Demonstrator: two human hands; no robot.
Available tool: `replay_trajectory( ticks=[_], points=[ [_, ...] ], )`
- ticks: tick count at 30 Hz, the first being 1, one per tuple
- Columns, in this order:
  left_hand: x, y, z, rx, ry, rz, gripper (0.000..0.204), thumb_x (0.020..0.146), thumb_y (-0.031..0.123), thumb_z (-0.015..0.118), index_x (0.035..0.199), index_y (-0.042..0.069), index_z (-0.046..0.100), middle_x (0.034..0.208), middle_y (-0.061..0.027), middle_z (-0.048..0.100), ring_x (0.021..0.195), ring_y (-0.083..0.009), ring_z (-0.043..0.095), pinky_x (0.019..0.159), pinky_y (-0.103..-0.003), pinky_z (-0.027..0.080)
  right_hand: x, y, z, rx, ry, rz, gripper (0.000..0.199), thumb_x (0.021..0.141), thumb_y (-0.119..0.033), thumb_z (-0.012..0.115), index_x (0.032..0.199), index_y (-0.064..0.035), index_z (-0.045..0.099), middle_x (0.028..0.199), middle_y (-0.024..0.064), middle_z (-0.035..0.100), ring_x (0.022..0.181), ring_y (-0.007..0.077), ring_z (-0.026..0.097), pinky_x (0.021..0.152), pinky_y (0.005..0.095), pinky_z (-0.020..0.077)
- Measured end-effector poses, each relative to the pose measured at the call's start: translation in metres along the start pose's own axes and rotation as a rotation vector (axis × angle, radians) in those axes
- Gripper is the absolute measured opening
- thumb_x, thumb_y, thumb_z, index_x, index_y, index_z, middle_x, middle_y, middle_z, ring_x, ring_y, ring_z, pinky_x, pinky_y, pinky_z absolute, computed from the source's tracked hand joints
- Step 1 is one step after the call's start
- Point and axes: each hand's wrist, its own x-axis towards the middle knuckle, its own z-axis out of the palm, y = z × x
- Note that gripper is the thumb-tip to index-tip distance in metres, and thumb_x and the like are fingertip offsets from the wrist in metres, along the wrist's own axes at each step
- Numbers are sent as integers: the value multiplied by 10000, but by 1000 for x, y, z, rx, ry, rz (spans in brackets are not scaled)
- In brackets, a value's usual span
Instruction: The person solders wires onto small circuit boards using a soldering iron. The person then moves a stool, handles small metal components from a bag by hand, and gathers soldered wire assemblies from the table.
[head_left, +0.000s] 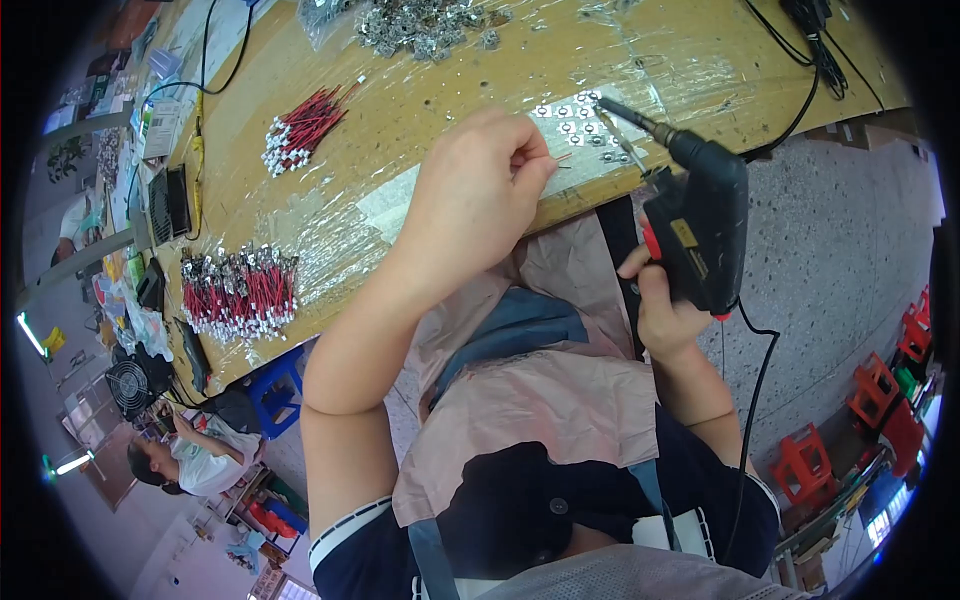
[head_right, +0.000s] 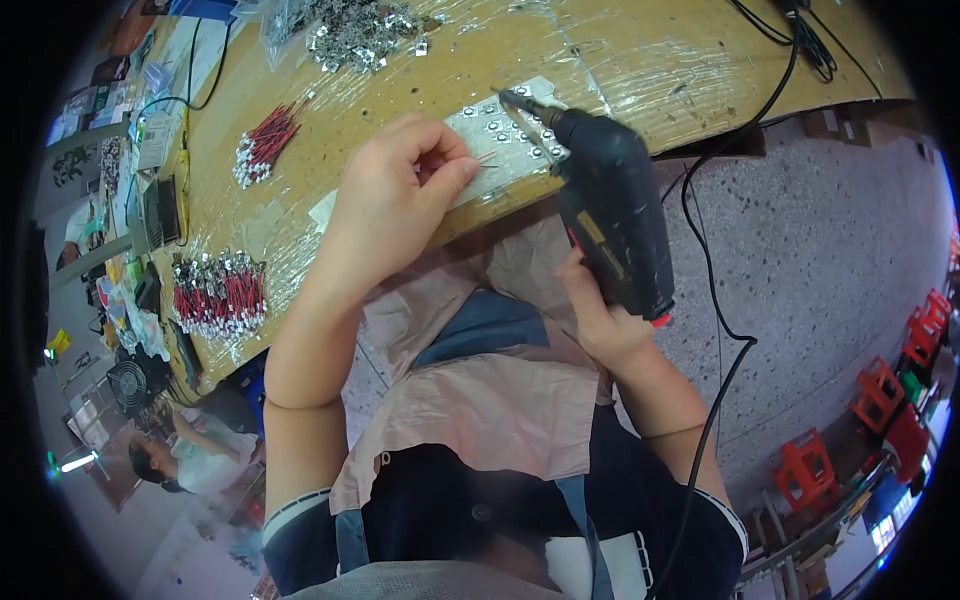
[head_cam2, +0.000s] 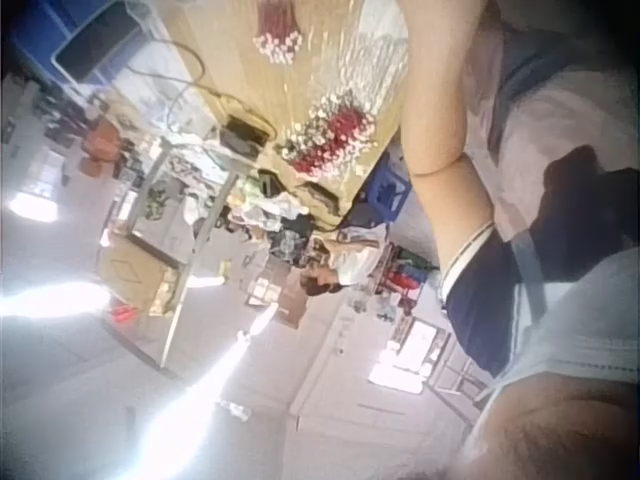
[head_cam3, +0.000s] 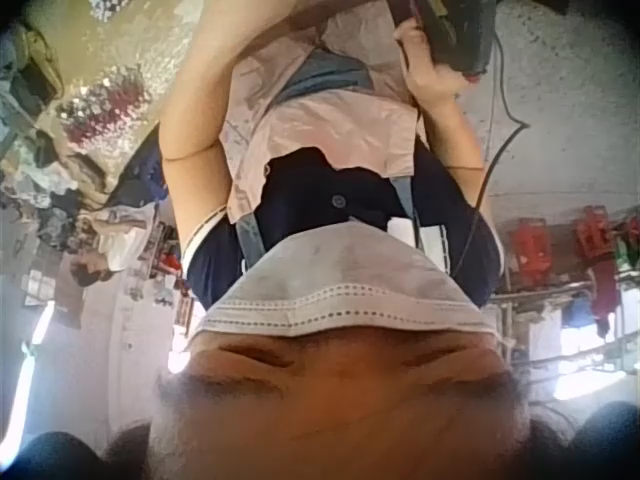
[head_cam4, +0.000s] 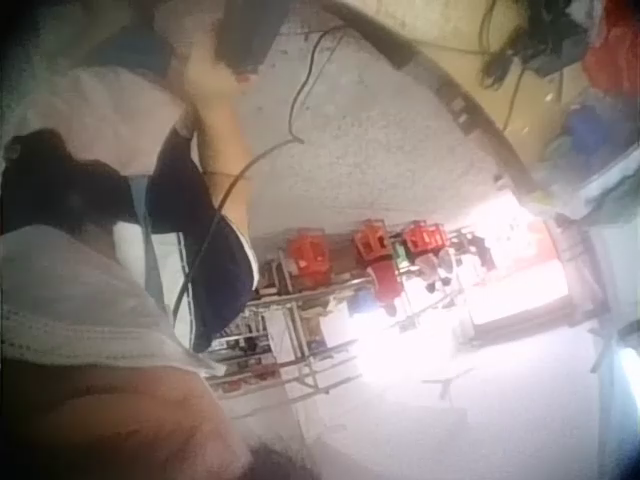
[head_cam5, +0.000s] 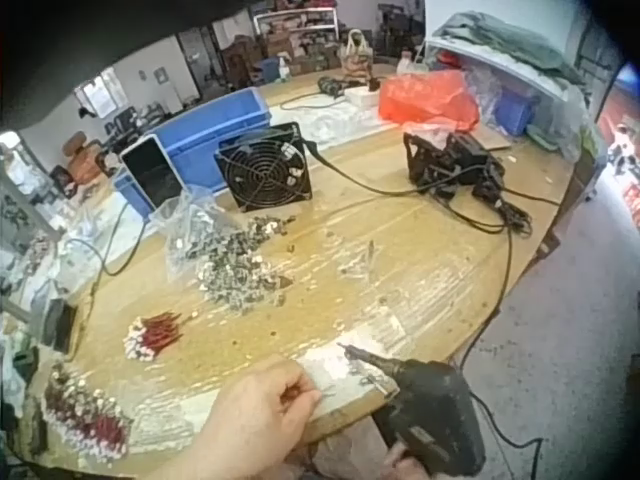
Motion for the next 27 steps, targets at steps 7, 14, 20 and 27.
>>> replay_trajectory(
  ticks=[7, 14, 20, 27],
  points=[
    [11, -8, 1, 10, 1, -20, 125, 778, 94, 658, 771, -16, 601, 745, -117, 572, 637, -220, 556, 596, -324, 449, -38, 21, -21, -103, 105, 90, 165, 767, -84, 702, 895, 1, 638, 830, 118, 629, 716, 237, 606, 641, 324, 481],
    [14, -11, 1, 14, -17, -15, 122, 780, 91, 650, 768, -20, 598, 733, -117, 570, 637, -224, 555, 595, -322, 447, -40, 28, -28, -292, -27, 40, 190, 759, -83, 708, 910, 8, 640, 846, 128, 627, 699, 264, 615, 619, 324, 484],
    [13, -10, 1, 34, -13, -18, 122, 779, 90, 645, 765, -21, 595, 731, -124, 574, 640, -232, 557, 597, -327, 448, -38, 29, -30, -375, -79, 40, 210, 756, -90, 717, 922, 11, 636, 864, 136, 634, 729, 267, 622, 641, 317, 488],
    [14, -10, 2, 55, -3, -15, 131, 773, 91, 644, 746, -25, 590, 721, -132, 576, 639, -245, 563, 593, -336, 448, -37, 30, -27, -316, -67, 64, 310, 761, -68, 721, 1029, 27, 598, 936, 154, 633, 761, 259, 631, 671, 311, 497]
  ],
)
